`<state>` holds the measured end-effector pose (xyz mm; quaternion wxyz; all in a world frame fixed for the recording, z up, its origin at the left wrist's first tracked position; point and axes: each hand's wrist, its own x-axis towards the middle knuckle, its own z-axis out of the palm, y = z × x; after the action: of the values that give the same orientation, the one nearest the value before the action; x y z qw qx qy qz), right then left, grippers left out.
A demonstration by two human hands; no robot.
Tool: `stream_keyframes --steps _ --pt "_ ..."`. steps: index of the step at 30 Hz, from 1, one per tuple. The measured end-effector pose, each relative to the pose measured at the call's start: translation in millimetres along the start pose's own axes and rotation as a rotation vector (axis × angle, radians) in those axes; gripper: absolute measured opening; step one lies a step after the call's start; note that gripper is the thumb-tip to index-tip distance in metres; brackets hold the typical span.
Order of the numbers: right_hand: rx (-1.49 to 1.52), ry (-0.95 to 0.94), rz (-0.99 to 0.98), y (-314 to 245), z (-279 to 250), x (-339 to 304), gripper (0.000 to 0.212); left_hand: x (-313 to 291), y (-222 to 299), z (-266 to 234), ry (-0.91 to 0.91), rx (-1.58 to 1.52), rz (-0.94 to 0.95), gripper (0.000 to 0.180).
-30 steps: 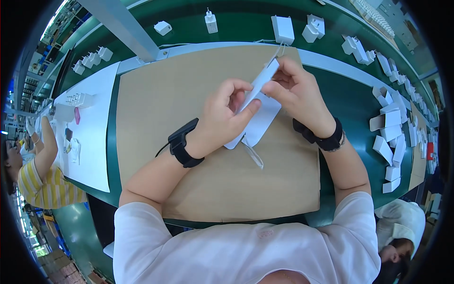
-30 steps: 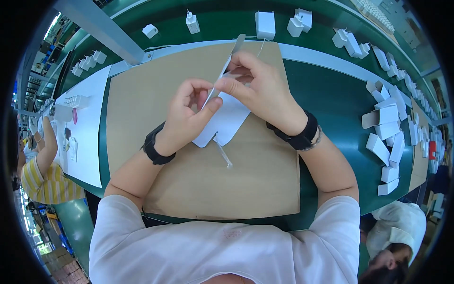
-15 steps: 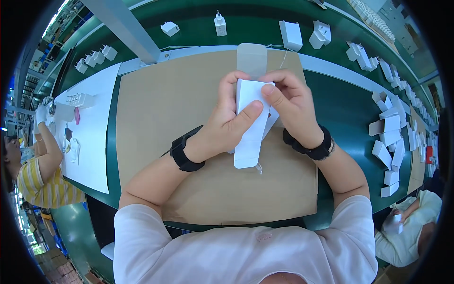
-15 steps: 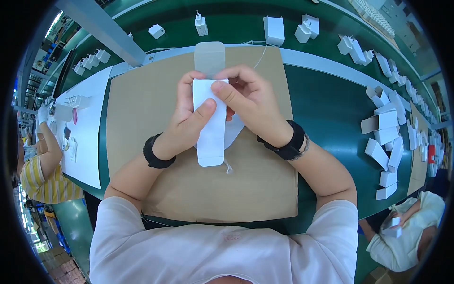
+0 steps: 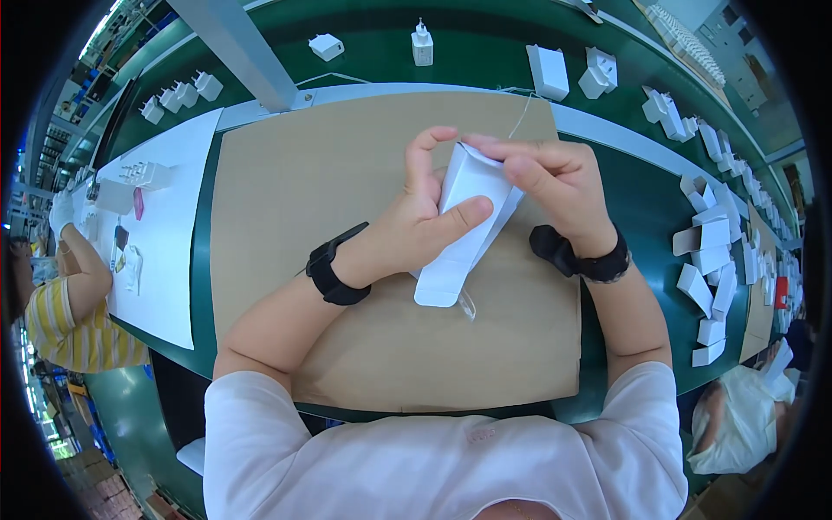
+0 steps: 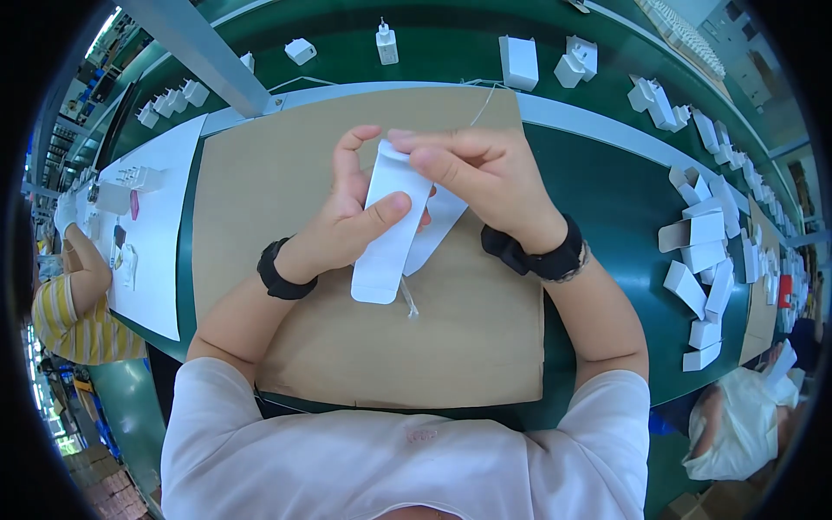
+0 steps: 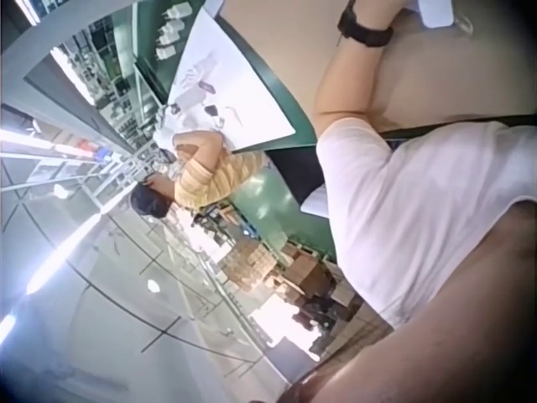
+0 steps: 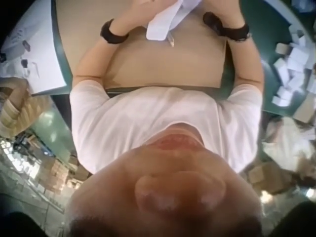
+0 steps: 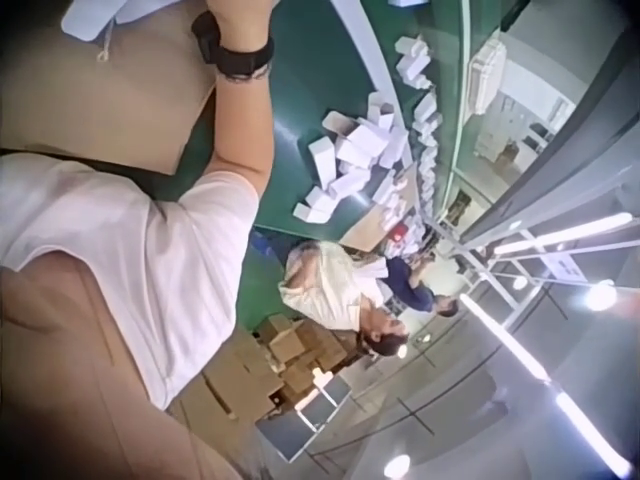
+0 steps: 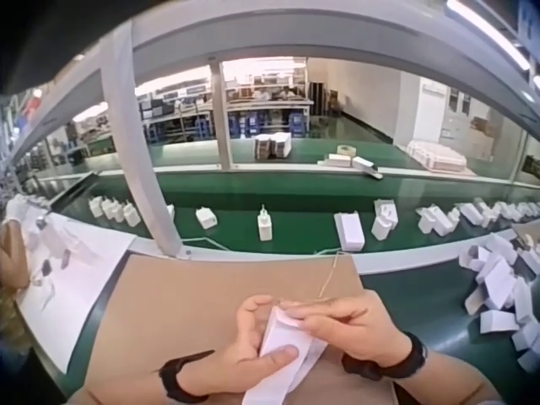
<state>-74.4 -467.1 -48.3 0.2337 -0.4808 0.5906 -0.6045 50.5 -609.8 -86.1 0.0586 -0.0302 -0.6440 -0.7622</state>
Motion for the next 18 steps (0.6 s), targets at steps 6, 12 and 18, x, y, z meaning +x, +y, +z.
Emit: stream_keyframes --steps 6,12,18 --pt "0.038 0.071 0.166 -5 -4 5 0.024 -2 -1 0 -0.029 0.106 0.053 0.074" --pt "0.044 -0.006 0.09 0 -3 6 0.024 2 4 -5 -0.014 0.065 0.014 0.072" --pt "0.114 -0.095 0.04 10 0 9 0.024 3 2 -16 0.021 0.118 -0.048 0.072"
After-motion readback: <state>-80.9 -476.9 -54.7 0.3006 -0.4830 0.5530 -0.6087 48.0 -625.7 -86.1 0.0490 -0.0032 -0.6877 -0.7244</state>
